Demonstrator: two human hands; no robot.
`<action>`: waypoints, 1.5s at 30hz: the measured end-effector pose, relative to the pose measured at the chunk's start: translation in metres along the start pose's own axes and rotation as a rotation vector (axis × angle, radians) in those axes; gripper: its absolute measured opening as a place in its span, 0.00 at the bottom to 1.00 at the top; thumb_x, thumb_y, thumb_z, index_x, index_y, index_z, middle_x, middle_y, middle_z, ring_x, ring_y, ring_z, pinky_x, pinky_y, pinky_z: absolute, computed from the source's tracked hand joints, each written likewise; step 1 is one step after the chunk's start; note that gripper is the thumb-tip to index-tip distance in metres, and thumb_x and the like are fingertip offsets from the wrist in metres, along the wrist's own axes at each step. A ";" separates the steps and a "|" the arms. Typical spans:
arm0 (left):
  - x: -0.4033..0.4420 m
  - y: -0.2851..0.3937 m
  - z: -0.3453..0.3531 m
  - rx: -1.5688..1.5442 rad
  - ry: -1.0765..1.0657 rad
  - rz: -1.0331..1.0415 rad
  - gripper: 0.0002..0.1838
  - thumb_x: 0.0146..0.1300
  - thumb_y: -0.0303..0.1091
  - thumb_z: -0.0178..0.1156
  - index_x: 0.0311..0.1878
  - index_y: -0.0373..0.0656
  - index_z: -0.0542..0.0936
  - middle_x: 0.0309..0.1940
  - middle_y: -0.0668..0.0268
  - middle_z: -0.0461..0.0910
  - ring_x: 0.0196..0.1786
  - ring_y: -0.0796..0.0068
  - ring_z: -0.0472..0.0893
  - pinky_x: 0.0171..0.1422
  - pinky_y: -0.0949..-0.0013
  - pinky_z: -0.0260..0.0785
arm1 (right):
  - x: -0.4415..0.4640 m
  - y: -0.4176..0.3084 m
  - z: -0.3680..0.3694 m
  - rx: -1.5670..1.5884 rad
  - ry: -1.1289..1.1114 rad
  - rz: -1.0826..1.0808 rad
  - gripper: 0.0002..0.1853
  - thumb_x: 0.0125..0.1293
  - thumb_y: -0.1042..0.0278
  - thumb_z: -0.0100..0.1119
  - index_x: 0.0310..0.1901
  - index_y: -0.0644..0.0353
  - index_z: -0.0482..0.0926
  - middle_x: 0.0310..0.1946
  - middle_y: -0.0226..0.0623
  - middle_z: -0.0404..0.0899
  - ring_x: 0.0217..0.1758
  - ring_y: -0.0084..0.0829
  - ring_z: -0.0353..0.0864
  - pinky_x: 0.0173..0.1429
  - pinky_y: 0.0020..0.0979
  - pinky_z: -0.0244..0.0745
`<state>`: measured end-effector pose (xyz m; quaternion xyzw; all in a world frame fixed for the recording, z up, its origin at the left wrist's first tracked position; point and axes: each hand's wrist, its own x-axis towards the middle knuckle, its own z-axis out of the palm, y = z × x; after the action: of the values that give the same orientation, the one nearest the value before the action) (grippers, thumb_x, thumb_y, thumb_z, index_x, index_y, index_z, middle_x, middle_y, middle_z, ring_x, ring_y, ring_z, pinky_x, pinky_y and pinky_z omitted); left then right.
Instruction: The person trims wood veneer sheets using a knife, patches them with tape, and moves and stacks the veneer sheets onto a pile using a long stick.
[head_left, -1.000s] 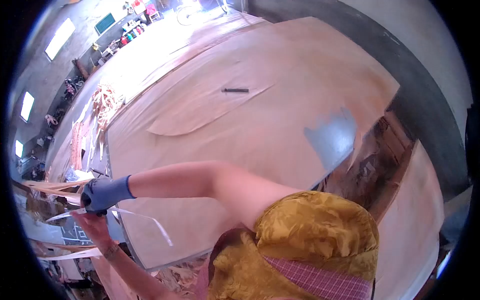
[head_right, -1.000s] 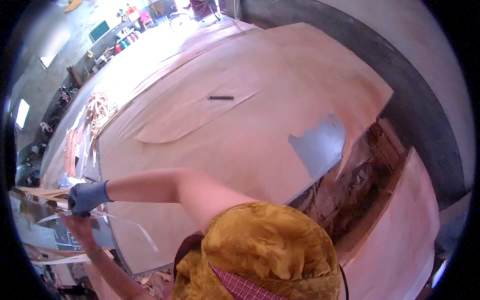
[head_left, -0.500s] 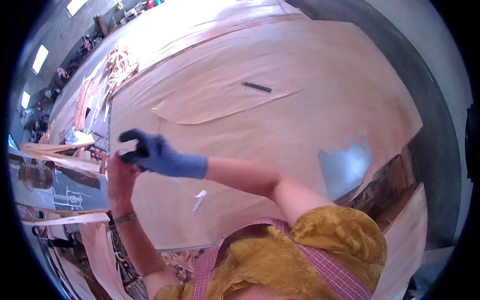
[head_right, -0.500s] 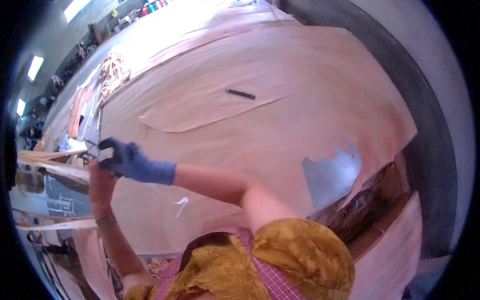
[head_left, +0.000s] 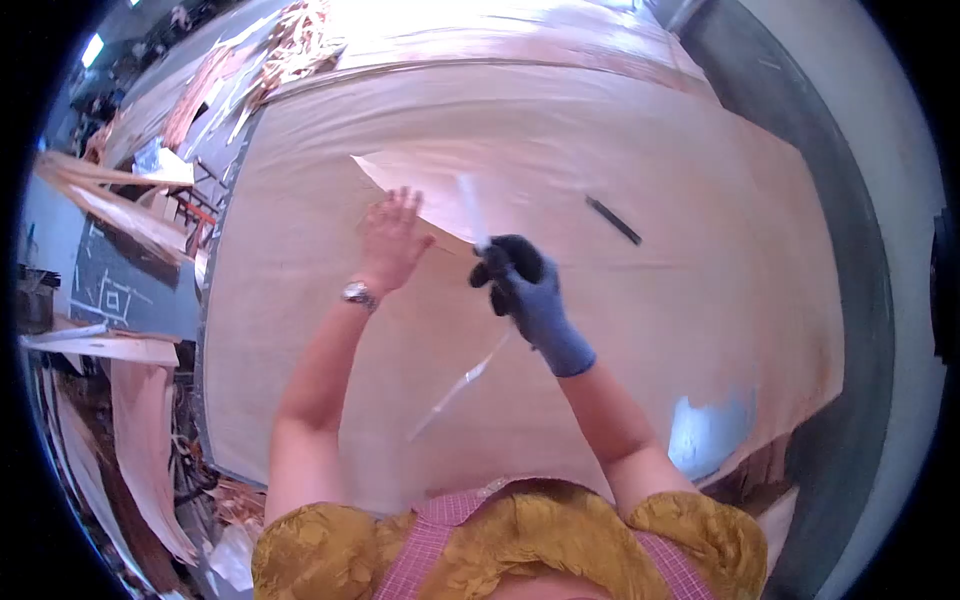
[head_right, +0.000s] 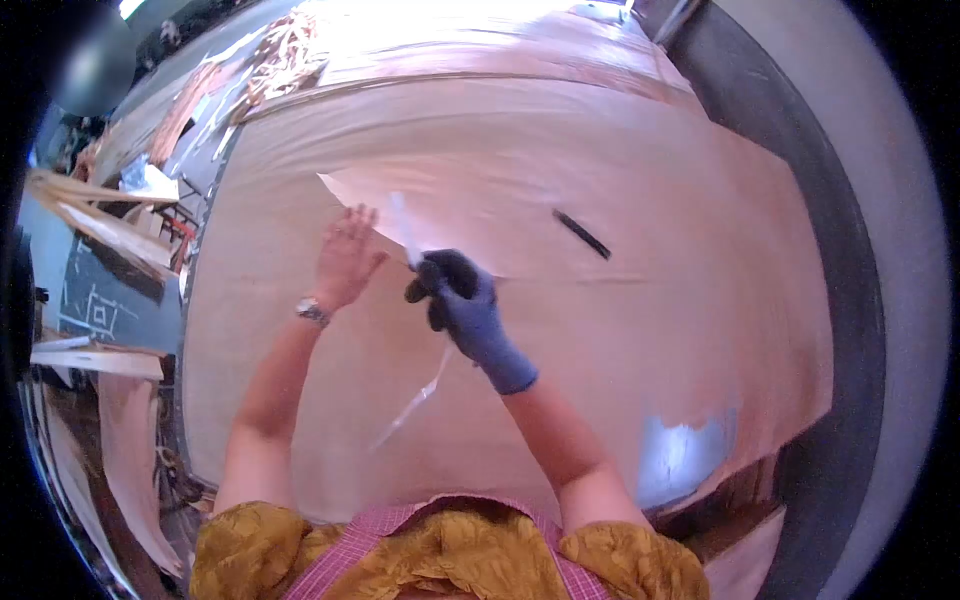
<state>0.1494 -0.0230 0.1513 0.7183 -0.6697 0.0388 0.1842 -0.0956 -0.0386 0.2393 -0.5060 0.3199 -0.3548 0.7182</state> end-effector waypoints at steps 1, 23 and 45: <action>0.006 -0.004 0.016 0.196 -0.007 0.091 0.37 0.69 0.57 0.50 0.75 0.46 0.57 0.74 0.53 0.57 0.78 0.56 0.52 0.79 0.49 0.42 | 0.011 -0.001 -0.004 0.024 0.013 0.031 0.09 0.73 0.64 0.54 0.44 0.60 0.79 0.26 0.34 0.81 0.15 0.16 0.67 0.19 0.19 0.61; 0.074 -0.131 0.159 0.028 0.071 -0.201 0.34 0.68 0.50 0.52 0.70 0.37 0.62 0.71 0.50 0.61 0.75 0.53 0.58 0.78 0.52 0.46 | 0.293 0.146 0.017 -0.071 -0.161 0.171 0.13 0.70 0.60 0.59 0.46 0.62 0.79 0.28 0.37 0.83 0.19 0.18 0.70 0.22 0.21 0.64; 0.114 -0.199 0.132 -0.337 0.176 -0.526 0.18 0.64 0.33 0.52 0.58 0.47 0.77 0.53 0.61 0.80 0.51 0.55 0.77 0.56 0.54 0.68 | 0.332 0.164 0.030 -0.491 -0.543 0.237 0.12 0.67 0.60 0.61 0.43 0.61 0.79 0.24 0.34 0.81 0.20 0.19 0.76 0.19 0.21 0.63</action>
<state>0.3297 -0.1656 0.0203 0.8202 -0.4395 -0.0597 0.3615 0.1398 -0.2613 0.0583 -0.6981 0.2500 -0.0353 0.6701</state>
